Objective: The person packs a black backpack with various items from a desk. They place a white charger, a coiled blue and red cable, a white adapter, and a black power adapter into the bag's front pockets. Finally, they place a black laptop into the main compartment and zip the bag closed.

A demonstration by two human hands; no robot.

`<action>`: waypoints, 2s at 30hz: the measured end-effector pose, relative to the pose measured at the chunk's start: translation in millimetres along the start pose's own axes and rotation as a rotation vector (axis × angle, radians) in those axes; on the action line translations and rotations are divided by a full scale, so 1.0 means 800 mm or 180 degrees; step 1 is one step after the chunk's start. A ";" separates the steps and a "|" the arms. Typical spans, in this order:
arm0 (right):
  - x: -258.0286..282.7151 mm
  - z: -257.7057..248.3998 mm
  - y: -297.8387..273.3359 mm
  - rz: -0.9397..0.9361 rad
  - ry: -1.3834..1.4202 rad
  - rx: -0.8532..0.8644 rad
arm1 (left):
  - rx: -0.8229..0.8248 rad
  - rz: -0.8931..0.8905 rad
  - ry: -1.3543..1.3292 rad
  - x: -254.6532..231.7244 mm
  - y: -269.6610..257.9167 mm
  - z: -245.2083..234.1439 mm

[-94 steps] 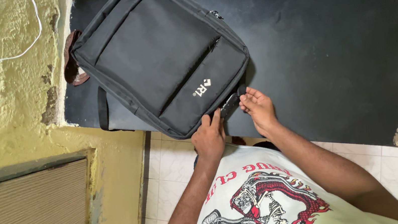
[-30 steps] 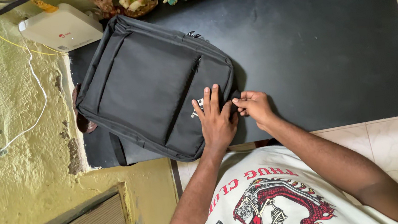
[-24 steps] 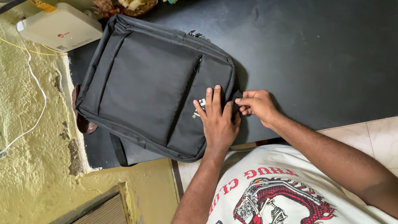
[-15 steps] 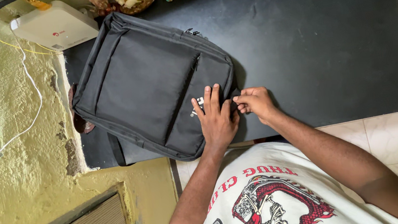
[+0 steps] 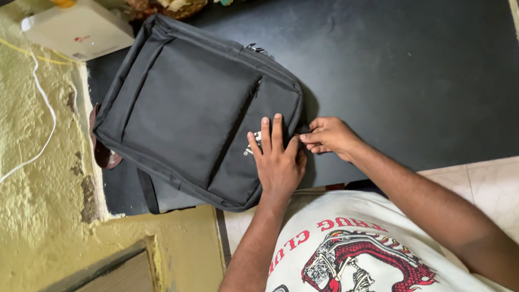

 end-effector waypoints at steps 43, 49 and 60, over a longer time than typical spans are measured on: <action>0.092 0.105 -0.133 -0.5310 -0.4004 0.0362 | -0.0376 -0.1912 -0.0428 0.005 -0.119 -0.007; 0.094 0.101 -0.120 -0.5334 -0.4099 0.0609 | -0.0160 -0.2086 -0.0390 0.012 -0.112 0.004; 0.090 0.094 -0.111 -0.5332 -0.4040 0.0727 | -0.0221 -0.2011 -0.0202 0.009 -0.112 0.012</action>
Point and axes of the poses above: each hand's wrist, its own y-axis towards the middle knuckle, its own z-axis out of the palm, x = y × z, the point moved 5 cm from there along y, towards the middle knuckle, and after that the axes turned 1 degree about x, right-handed, at the moved point
